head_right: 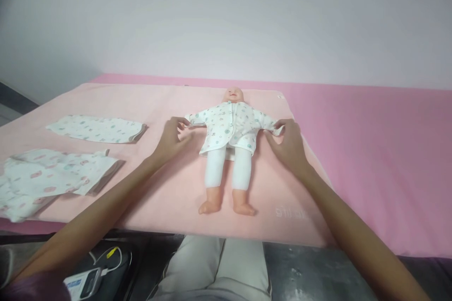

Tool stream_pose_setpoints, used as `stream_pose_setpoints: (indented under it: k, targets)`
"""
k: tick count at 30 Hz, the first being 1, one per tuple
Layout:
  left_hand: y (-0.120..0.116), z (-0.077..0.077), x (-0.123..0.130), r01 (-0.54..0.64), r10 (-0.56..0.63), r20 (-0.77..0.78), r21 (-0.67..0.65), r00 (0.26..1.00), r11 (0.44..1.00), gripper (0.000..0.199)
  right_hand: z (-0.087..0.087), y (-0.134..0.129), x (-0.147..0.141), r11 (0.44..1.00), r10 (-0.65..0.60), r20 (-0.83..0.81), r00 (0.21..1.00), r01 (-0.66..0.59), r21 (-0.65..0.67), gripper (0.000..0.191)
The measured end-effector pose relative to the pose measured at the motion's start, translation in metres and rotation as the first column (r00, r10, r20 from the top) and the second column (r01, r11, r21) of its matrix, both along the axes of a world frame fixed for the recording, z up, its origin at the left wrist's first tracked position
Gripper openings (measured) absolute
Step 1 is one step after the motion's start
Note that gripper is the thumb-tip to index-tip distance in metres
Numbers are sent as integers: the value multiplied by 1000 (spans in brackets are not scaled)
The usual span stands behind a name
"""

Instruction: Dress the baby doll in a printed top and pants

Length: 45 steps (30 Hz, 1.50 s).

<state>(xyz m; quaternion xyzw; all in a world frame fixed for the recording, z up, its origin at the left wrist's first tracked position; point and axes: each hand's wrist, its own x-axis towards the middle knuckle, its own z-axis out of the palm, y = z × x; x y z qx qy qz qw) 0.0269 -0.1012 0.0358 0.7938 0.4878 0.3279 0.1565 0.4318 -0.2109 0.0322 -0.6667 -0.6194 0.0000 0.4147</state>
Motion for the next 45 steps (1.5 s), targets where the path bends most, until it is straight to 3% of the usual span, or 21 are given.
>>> stream_pose_setpoints:
  k: [2, 5, 9, 13, 15, 18, 22, 25, 28, 31, 34, 36, 38, 41, 43, 45]
  targets:
    - [-21, 0, 5, 176, -179, -86, -41, 980, 984, 49, 15, -17, -23, 962, 228, 11, 974, -223, -157, 29]
    - [-39, -5, 15, 200, -221, -177, -132, 959, 971, 41, 22, -32, -45, 875, 372, -19, 928, -358, -328, 25]
    - [-41, -10, 33, 135, -159, -228, -117, 961, 984, 19, 9, -32, -58, 877, 346, -79, 935, -352, -328, 23]
    - [-43, -3, 42, 94, -122, -207, -138, 971, 986, 17, -4, -26, -57, 926, 187, -50, 981, -193, -324, 25]
    - [-46, 0, 38, 77, -108, -200, -157, 974, 985, 28, -5, -28, -49, 951, 131, 51, 990, -111, -288, 29]
    - [-53, 4, 28, 78, -110, -248, -135, 962, 988, 38, 0, -37, -34, 966, 148, 259, 955, -84, -244, 31]
    - [-66, 8, 27, 60, -53, -262, 18, 964, 998, 24, 7, -46, -37, 973, 150, 260, 954, -97, -207, 23]
    - [-76, 11, 46, 113, -86, -195, 136, 977, 984, 29, 9, -41, -59, 977, 205, 201, 958, -189, -95, 23]
    - [-78, 15, 77, 156, -110, -239, 180, 965, 971, 43, 10, -23, -81, 976, 217, 252, 943, -201, -88, 31]
    - [-73, 20, 105, 102, -23, -360, 201, 933, 974, 35, 14, -2, -90, 986, 155, 332, 930, -127, -105, 34]
    - [-65, 26, 117, 148, -40, -433, 218, 900, 965, 16, 22, 11, -90, 979, 205, 472, 857, -182, -94, 23]
    - [-58, 30, 112, 166, -98, -355, 168, 930, 972, 13, 27, 14, -83, 968, 233, 517, 824, -247, -44, 23]
    - [-47, 33, 94, 84, -71, -179, 64, 981, 994, 23, 30, 13, -67, 974, 176, 436, 883, -220, 54, 31]
    - [-23, 33, 43, -140, 138, -29, -75, 990, 987, 32, 25, 0, -23, 995, -53, 180, 982, 37, 90, 42]
    - [-6, 29, 1, -233, 219, -125, -116, 968, 965, 32, 17, -15, 14, 982, -151, 128, 980, 163, -94, 44]
    - [8, 22, -37, -258, 204, -281, -169, 938, 951, 32, 8, -31, 46, 910, -111, 145, 983, 159, -382, 42]
